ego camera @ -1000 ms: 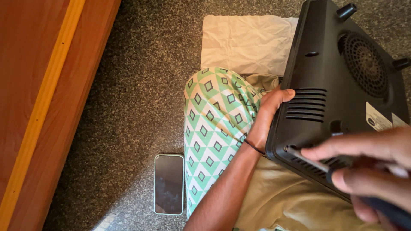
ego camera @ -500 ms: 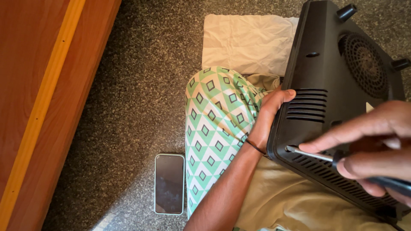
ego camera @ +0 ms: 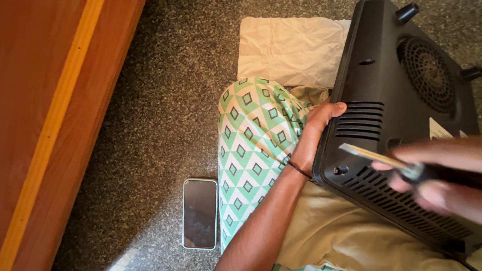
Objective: The person sits on the floor with a small electric fan heater resting on their lap and uses a screwdriver to unscrew screws from its rear housing, working around the casing and then near the power cord entry. The clip ends while screws are still being removed.
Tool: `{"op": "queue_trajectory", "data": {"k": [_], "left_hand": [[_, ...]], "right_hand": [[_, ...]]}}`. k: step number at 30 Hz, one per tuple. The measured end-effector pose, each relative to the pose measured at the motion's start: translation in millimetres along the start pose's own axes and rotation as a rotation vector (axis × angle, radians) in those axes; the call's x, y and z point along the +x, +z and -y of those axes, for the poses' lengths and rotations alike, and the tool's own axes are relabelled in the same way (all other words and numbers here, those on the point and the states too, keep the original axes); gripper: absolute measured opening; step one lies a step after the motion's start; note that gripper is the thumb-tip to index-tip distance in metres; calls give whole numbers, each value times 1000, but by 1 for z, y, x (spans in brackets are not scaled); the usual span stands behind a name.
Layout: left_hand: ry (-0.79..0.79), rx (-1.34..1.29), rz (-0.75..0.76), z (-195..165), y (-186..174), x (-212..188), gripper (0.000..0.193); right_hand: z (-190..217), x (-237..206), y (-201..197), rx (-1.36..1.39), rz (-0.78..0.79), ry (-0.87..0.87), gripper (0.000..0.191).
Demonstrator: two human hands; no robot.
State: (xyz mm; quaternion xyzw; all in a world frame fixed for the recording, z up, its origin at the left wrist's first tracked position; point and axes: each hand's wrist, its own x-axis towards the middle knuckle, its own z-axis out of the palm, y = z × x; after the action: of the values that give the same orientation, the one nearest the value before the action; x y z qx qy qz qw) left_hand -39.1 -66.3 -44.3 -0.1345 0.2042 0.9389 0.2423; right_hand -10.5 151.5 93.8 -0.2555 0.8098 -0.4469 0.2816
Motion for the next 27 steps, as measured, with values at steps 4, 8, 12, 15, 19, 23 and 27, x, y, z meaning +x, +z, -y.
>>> {"op": "queue_trajectory", "data": {"k": [4, 8, 12, 15, 19, 23, 27], "left_hand": [[-29, -10, 66, -4, 2, -2, 31], [29, 60, 30, -3, 3, -1, 31], [-68, -21, -21, -3, 5, -1, 28], [-91, -48, -12, -5, 7, -3, 27], [-99, -74, -5, -4, 7, -6, 26], [-22, 32, -81, 5, -6, -1, 25], [181, 221, -16, 12, -20, 16, 27]], "right_hand": [[47, 25, 6, -368, 8, 198, 26], [91, 56, 21, -728, 6, 426, 25], [106, 80, 20, -881, 37, -31, 24], [104, 85, 21, -875, 72, -122, 25], [101, 85, 22, -901, 82, -216, 22], [103, 89, 32, -961, 6, -198, 22], [100, 95, 31, -1121, 151, 254, 21]]}}
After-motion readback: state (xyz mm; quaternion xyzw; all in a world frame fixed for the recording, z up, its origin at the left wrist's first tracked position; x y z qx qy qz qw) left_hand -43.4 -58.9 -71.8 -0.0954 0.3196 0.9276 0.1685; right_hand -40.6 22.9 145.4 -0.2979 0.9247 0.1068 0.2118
